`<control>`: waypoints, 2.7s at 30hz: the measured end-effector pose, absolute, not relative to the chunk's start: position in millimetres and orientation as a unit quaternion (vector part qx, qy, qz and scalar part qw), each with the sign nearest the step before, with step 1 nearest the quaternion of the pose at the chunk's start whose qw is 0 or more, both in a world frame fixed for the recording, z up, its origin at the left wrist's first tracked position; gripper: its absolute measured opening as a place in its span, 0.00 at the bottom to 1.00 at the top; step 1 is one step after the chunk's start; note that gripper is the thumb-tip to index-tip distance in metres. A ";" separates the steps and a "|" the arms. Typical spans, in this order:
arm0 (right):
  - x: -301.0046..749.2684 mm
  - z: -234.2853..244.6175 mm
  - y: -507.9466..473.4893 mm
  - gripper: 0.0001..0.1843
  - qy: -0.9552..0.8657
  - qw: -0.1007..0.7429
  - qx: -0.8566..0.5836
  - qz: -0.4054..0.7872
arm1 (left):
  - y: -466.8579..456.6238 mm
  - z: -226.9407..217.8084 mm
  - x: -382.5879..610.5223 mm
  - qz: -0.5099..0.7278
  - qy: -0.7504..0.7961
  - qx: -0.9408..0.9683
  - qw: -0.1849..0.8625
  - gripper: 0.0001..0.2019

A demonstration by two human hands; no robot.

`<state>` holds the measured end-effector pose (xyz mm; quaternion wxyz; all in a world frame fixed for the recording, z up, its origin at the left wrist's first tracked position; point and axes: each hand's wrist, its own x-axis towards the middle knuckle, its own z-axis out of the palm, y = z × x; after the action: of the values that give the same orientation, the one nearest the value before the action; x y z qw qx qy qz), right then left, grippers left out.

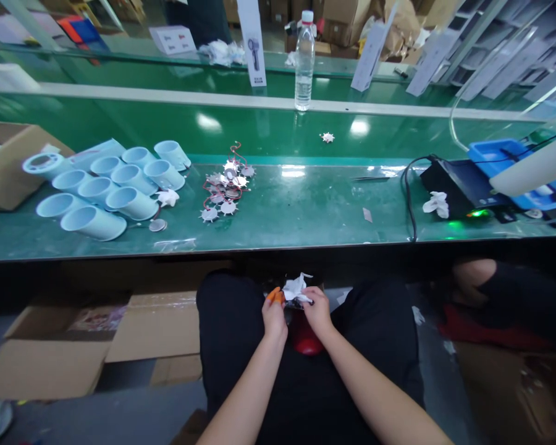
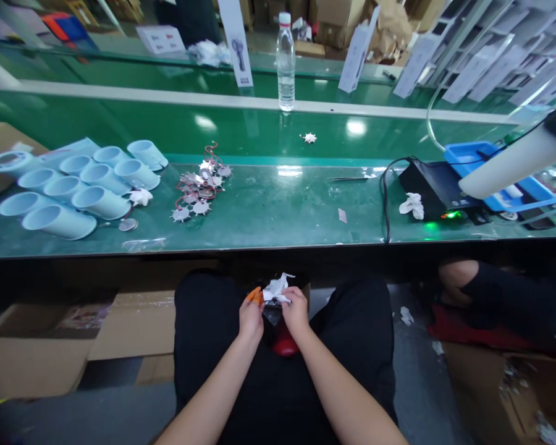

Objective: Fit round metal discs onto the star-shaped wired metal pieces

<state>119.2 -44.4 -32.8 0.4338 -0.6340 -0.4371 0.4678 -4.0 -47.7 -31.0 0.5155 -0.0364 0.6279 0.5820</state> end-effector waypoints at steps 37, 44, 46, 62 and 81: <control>171.7 100.5 -98.9 0.09 -0.442 0.548 -0.550 0.450 | -82.9 103.5 -3.0 0.561 0.336 -0.090 0.751 0.16; 168.1 108.0 -85.5 0.14 -0.386 0.540 -0.503 0.554 | -76.8 104.9 0.2 0.540 0.336 -0.056 0.769 0.16; 169.8 112.0 -83.4 0.14 -0.417 0.534 -0.489 0.549 | -77.8 108.7 -1.7 0.535 0.338 -0.014 0.774 0.16; 173.0 137.9 -82.4 0.11 -0.528 0.508 -0.478 0.485 | -96.2 115.5 -9.6 0.530 0.348 0.085 0.768 0.18; 153.2 135.1 -101.1 0.14 -0.516 0.516 -0.443 0.521 | -106.0 143.5 18.2 0.513 0.501 0.166 0.677 0.24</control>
<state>153.2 -101.1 135.1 0.5155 -0.4430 -0.5160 0.5212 18.2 -106.0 143.5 0.6770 0.1657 0.5011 0.5130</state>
